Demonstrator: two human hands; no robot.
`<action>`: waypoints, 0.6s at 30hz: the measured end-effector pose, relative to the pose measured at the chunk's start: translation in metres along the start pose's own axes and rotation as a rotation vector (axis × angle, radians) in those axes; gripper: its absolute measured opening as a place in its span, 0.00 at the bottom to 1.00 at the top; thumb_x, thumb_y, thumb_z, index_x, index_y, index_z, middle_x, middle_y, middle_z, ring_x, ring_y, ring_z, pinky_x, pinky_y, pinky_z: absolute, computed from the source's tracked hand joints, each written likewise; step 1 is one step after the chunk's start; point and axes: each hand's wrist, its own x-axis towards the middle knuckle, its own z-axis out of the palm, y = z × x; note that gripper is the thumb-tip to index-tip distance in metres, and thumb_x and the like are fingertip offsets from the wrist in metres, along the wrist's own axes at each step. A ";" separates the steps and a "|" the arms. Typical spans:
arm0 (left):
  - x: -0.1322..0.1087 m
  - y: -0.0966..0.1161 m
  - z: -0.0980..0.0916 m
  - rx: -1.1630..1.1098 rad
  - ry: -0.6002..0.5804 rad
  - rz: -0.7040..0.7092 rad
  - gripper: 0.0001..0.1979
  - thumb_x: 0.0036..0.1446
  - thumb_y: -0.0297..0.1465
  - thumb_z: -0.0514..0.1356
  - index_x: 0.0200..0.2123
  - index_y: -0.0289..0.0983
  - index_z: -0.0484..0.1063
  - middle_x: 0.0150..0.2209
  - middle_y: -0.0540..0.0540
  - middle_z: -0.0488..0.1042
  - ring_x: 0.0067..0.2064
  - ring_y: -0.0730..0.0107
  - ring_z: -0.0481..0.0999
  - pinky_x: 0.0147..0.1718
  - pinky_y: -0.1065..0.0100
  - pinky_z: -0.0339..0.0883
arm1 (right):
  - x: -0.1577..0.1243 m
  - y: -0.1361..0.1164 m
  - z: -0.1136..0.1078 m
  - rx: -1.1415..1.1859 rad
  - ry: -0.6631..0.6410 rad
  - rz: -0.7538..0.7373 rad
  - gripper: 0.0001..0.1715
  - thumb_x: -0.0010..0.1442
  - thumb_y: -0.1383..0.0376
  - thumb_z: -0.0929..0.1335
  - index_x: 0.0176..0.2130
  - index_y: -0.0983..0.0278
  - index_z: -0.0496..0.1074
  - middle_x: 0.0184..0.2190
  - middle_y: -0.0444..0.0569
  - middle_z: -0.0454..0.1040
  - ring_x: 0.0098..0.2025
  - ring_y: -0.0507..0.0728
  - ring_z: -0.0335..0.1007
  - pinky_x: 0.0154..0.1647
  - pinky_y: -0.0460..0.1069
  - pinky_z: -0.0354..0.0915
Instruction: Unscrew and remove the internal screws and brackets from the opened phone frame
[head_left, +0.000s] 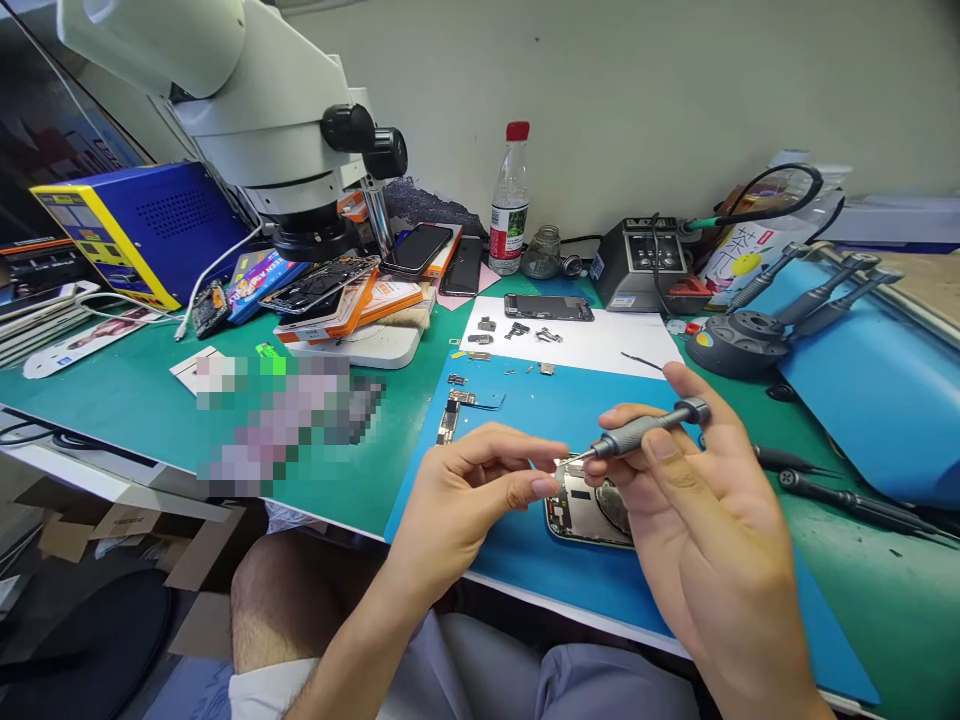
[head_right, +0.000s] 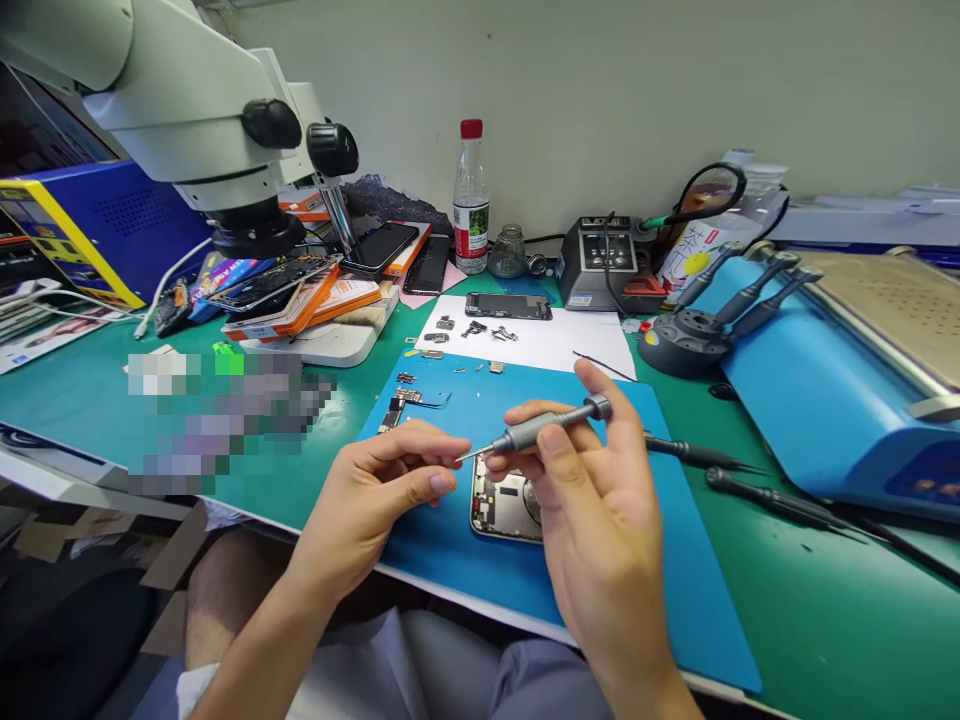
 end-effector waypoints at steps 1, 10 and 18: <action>-0.003 0.001 0.000 0.084 0.011 0.032 0.07 0.64 0.33 0.74 0.45 0.46 0.89 0.41 0.49 0.86 0.38 0.70 0.80 0.36 0.72 0.72 | 0.002 -0.001 -0.001 0.010 0.010 0.004 0.28 0.70 0.58 0.74 0.66 0.49 0.70 0.44 0.45 0.81 0.34 0.53 0.80 0.38 0.49 0.82; -0.035 -0.013 0.009 1.159 0.033 0.507 0.12 0.79 0.30 0.58 0.52 0.39 0.82 0.41 0.47 0.81 0.38 0.61 0.78 0.38 0.59 0.69 | 0.024 0.005 -0.014 -0.553 -0.015 -0.407 0.34 0.70 0.59 0.76 0.68 0.51 0.61 0.41 0.44 0.79 0.27 0.54 0.75 0.26 0.51 0.76; -0.028 -0.026 0.016 1.224 0.100 0.521 0.12 0.77 0.28 0.59 0.56 0.38 0.81 0.40 0.46 0.79 0.37 0.59 0.76 0.37 0.57 0.70 | 0.025 0.031 -0.013 -0.728 -0.266 -0.586 0.37 0.73 0.71 0.70 0.72 0.48 0.58 0.48 0.46 0.77 0.39 0.54 0.81 0.37 0.51 0.82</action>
